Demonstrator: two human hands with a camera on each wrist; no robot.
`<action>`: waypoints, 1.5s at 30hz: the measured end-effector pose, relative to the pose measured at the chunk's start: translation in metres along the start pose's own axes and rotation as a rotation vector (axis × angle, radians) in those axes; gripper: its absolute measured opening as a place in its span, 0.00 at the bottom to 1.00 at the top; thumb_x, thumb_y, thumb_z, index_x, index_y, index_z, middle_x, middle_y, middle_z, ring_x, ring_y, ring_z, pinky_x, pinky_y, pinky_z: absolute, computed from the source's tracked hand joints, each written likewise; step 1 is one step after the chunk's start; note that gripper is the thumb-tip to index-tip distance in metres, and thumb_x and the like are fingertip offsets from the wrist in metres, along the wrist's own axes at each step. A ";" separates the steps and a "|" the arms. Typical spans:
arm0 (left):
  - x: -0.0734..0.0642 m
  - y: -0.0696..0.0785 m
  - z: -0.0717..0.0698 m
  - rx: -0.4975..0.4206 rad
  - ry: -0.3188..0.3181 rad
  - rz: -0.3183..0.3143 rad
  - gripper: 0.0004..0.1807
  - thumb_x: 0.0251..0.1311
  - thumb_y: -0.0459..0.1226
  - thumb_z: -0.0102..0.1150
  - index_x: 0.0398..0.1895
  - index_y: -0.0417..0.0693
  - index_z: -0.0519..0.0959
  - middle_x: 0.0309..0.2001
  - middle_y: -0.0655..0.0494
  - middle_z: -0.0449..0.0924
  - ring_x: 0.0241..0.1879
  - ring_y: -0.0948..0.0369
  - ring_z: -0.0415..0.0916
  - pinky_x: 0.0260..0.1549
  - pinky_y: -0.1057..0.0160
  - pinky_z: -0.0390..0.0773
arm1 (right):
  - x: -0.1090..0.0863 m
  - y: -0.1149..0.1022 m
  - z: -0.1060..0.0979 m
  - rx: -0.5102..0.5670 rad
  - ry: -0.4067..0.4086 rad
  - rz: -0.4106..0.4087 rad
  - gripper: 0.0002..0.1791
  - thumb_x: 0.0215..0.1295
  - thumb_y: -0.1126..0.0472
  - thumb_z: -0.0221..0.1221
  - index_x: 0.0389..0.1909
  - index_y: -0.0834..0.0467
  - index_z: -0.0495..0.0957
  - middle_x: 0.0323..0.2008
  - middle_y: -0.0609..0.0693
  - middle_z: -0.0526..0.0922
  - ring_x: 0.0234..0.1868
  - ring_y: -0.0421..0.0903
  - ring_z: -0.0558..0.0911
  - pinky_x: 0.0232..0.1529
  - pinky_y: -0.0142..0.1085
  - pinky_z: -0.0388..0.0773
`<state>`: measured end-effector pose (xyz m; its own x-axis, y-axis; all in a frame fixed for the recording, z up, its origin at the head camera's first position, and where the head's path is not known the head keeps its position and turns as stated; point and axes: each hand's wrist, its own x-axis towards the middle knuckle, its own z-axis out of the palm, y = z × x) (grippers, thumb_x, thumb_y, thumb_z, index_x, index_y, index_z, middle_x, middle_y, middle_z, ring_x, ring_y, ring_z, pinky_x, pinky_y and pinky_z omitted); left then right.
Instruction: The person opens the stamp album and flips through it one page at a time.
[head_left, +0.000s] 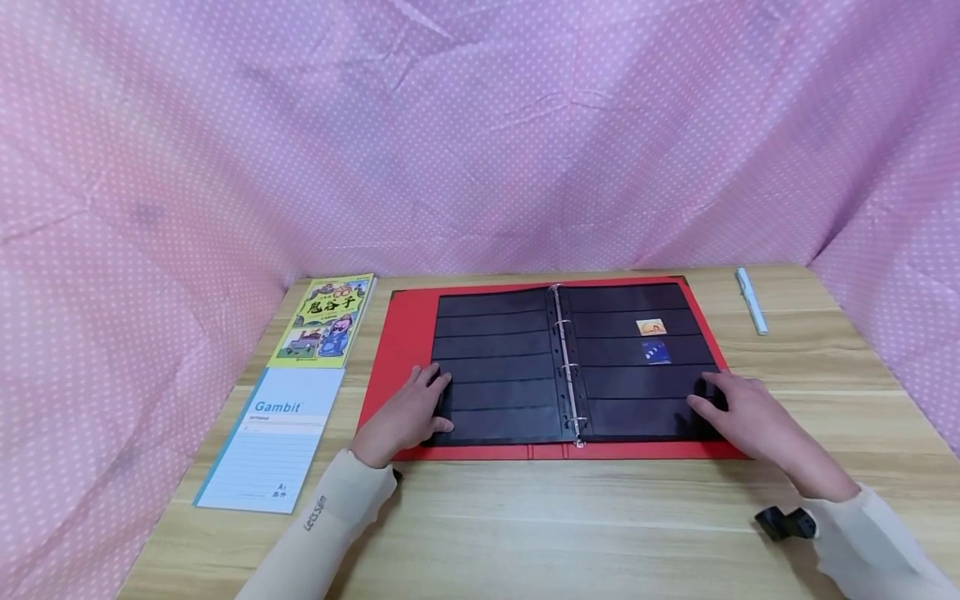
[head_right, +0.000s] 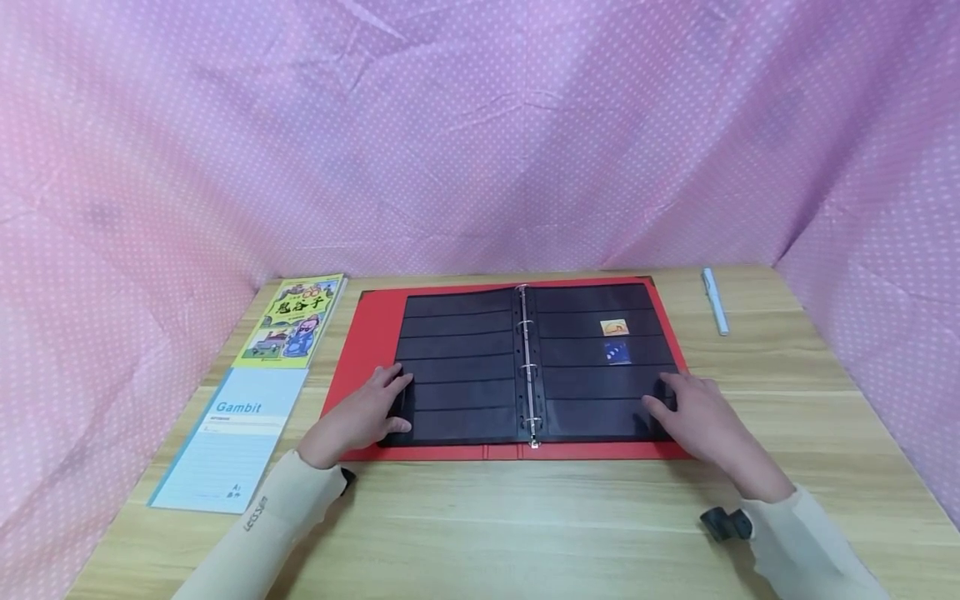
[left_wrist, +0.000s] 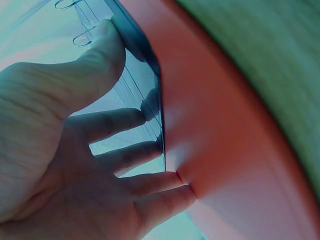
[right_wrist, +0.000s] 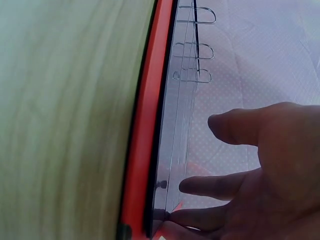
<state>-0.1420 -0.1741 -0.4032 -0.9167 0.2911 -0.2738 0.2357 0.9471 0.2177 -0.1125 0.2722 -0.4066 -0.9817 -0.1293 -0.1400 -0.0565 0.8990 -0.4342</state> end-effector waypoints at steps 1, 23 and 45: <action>0.000 0.000 0.000 0.000 0.001 0.001 0.45 0.49 0.46 0.71 0.70 0.45 0.61 0.71 0.43 0.50 0.70 0.41 0.43 0.54 0.47 0.70 | 0.000 0.000 0.000 0.004 -0.001 0.000 0.41 0.68 0.41 0.50 0.61 0.76 0.62 0.58 0.78 0.63 0.56 0.74 0.60 0.53 0.67 0.59; 0.001 0.000 -0.001 0.004 -0.007 0.014 0.45 0.50 0.46 0.70 0.70 0.44 0.61 0.71 0.42 0.50 0.70 0.41 0.43 0.55 0.47 0.69 | -0.012 -0.003 -0.013 0.195 0.263 -0.082 0.24 0.72 0.51 0.49 0.55 0.66 0.73 0.57 0.71 0.69 0.49 0.68 0.75 0.44 0.61 0.71; -0.001 0.001 -0.003 0.004 -0.011 0.018 0.45 0.50 0.46 0.70 0.70 0.44 0.61 0.71 0.42 0.50 0.70 0.41 0.43 0.54 0.47 0.70 | -0.025 -0.060 -0.023 0.280 0.331 -0.351 0.15 0.70 0.57 0.54 0.55 0.52 0.76 0.65 0.49 0.68 0.65 0.55 0.64 0.57 0.59 0.63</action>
<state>-0.1417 -0.1742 -0.4001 -0.9087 0.3095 -0.2800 0.2533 0.9422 0.2194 -0.0893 0.2316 -0.3566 -0.9199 -0.2224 0.3231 -0.3845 0.6739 -0.6309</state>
